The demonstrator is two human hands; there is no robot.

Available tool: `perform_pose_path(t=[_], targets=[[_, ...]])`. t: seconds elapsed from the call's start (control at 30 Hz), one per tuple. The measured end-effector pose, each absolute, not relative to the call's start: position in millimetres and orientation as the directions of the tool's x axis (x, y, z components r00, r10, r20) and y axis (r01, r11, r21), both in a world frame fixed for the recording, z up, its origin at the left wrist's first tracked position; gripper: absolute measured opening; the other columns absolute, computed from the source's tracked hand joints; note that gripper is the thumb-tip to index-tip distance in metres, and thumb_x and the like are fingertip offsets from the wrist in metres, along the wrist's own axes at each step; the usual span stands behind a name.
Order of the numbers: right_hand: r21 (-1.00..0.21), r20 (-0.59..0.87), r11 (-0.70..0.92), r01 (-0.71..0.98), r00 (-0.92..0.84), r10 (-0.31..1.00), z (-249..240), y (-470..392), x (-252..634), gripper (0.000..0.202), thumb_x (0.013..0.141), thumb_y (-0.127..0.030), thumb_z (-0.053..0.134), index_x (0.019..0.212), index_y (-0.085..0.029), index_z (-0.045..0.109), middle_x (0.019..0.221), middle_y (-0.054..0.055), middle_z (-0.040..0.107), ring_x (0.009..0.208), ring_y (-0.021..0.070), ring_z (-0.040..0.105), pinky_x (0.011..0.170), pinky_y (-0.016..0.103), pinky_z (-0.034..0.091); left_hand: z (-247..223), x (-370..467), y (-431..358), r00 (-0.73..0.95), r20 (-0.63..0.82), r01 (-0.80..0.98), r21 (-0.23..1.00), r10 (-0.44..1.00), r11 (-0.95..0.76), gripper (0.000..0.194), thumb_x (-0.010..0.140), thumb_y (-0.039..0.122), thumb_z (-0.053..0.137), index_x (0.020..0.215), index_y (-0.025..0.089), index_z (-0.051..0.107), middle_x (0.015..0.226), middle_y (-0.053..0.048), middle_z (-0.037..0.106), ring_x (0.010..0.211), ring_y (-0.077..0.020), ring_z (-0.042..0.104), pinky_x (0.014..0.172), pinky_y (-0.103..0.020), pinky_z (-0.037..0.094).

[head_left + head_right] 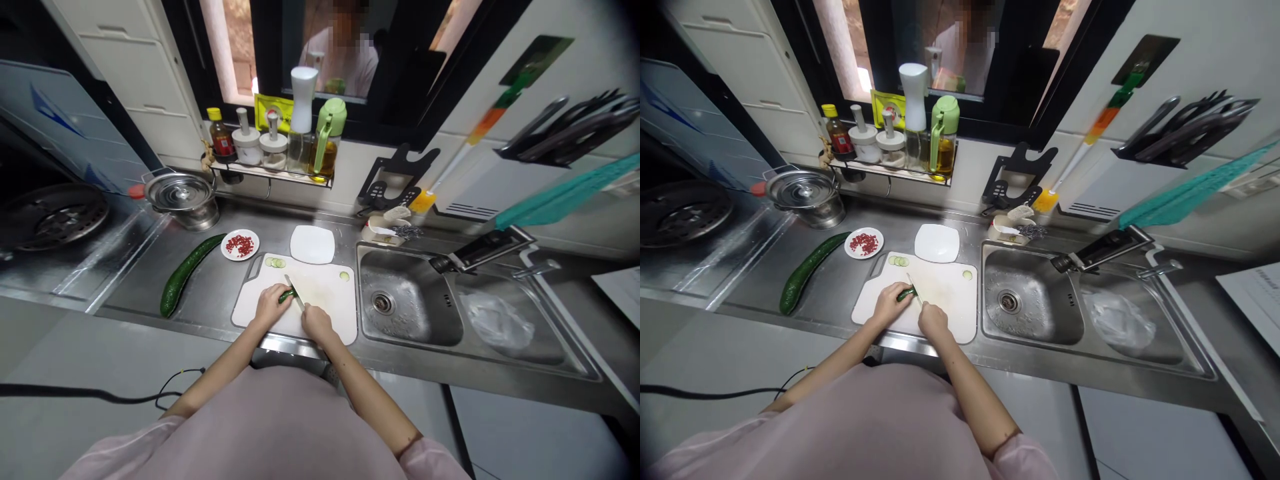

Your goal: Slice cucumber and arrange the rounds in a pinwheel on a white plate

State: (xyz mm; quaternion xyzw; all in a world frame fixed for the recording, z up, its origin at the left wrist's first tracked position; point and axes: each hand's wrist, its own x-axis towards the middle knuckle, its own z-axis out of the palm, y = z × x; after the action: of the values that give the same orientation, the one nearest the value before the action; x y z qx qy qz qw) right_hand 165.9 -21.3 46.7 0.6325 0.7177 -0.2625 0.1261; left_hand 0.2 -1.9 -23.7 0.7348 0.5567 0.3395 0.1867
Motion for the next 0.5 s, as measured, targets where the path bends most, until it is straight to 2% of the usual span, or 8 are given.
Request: perform_pose_path(t=[0.3, 0.5], targets=[[-0.22, -0.538, 0.023, 0.975, -0.141, 0.831, 53, -33, 174, 0.032, 0.092, -0.016, 0.035, 0.112, -0.013, 0.06, 0.104, 0.016, 0.069, 0.1, 0.0228, 0.065, 0.077, 0.03, 0.044, -23, 1, -4, 0.124, 0.293, 0.704, 0.648, 0.948, -0.292, 0.022, 0.083, 0.027, 0.06, 0.104, 0.023, 0.065, 0.103, -0.005, 0.069, 0.095, -0.0189, 0.064, 0.088, -0.034, 0.05], [-0.24, -0.498, 0.01, 0.971, -0.132, 0.857, 59, -38, 186, 0.032, 0.094, -0.025, 0.036, 0.113, -0.015, 0.06, 0.102, 0.014, 0.07, 0.098, 0.0228, 0.065, 0.077, 0.029, 0.043, -20, 2, -8, 0.101, 0.298, 0.699, 0.658, 0.949, -0.281, 0.025, 0.084, 0.03, 0.06, 0.108, 0.022, 0.063, 0.105, -0.005, 0.068, 0.096, -0.0195, 0.064, 0.088, -0.034, 0.049]])
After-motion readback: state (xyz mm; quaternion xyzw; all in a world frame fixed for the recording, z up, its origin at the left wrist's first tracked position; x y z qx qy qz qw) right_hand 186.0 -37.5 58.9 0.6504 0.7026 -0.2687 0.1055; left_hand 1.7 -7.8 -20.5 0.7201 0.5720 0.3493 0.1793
